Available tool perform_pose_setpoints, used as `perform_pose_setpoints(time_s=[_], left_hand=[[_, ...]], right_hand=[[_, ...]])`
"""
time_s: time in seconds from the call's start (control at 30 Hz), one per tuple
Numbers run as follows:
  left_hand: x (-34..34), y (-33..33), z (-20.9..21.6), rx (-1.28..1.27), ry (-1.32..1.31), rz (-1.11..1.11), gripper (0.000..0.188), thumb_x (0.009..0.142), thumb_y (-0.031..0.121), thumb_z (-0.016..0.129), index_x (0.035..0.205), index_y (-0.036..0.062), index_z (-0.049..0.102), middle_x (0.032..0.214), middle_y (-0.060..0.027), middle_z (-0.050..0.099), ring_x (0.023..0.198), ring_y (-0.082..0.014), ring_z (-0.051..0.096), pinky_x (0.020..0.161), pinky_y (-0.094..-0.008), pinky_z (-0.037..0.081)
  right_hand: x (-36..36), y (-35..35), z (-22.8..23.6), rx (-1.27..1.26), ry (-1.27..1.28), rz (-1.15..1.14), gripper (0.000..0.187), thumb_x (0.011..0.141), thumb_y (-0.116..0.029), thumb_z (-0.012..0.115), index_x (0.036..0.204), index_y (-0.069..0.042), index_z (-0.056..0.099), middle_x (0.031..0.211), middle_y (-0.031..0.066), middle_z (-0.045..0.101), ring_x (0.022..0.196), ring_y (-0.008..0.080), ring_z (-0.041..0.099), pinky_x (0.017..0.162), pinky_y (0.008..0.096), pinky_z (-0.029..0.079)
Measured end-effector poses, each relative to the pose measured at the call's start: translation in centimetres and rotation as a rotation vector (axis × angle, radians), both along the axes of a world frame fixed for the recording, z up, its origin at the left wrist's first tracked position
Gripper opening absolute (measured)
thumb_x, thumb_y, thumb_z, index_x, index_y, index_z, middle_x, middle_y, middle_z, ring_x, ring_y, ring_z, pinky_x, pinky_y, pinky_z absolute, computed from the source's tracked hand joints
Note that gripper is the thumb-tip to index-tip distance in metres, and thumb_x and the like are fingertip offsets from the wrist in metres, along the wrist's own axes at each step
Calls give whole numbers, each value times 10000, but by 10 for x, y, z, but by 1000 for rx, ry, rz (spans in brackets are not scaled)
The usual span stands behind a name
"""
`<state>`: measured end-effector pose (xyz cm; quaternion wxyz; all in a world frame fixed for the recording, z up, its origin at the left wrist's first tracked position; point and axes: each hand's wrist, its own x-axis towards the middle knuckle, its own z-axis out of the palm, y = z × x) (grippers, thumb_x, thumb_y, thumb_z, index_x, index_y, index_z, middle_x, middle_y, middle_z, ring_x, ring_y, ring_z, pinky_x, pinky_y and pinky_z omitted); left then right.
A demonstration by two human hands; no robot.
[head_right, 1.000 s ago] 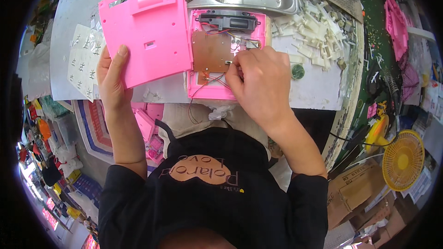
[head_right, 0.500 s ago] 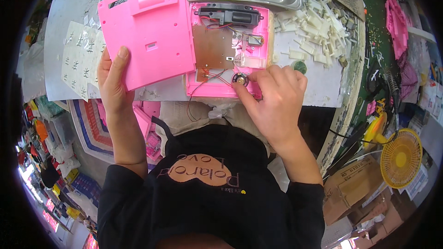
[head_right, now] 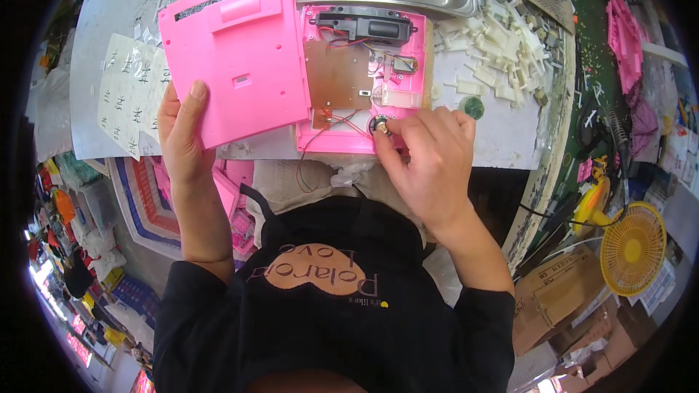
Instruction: Assembling internal electronic components and soldering wires inside a pink plastic case, then securing the cover with screws.
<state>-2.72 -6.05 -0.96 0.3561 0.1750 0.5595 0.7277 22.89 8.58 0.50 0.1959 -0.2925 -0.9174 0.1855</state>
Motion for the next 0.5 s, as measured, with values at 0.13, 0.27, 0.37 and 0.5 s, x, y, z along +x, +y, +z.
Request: perform_pose_setpoints(time_s=[0.13, 0.27, 0.37, 0.5], left_hand=[[0, 0, 2, -1, 1, -2, 279, 1004, 131, 647, 1224, -40, 632, 1112, -140, 720, 961, -150, 701, 853, -284, 566], [-1, -3, 0, 3, 7, -1, 303, 1004, 133, 644, 1248, -46, 622, 1128, -145, 716, 977, -159, 700, 863, -290, 565], [0, -4, 1, 12, 18, -3, 325, 1007, 134, 636, 1272, -52, 609, 1142, -150, 712, 991, -168, 700, 875, -297, 564], [0, -5, 1, 30, 10, -52, 349, 1007, 130, 628, 1308, -42, 588, 1207, -145, 695, 1061, -174, 687, 944, -310, 542]], right_hand=[[-1, 4, 0, -40, 4, 15, 156, 755, -134, 811, 784, -85, 666, 701, 20, 583, 687, 222, 550, 746, 382, 361], [-3, 5, 5, -142, 6, -25, 149, 743, -123, 800, 780, -91, 659, 684, 15, 574, 674, 224, 549, 736, 382, 366], [-5, 6, 8, -166, -25, -27, 147, 732, -115, 794, 777, -90, 656, 682, 15, 573, 678, 226, 559, 735, 382, 369], [-6, 9, 6, -80, -53, 24, 149, 727, -113, 792, 774, -87, 654, 690, 22, 576, 702, 234, 574, 740, 390, 378]])
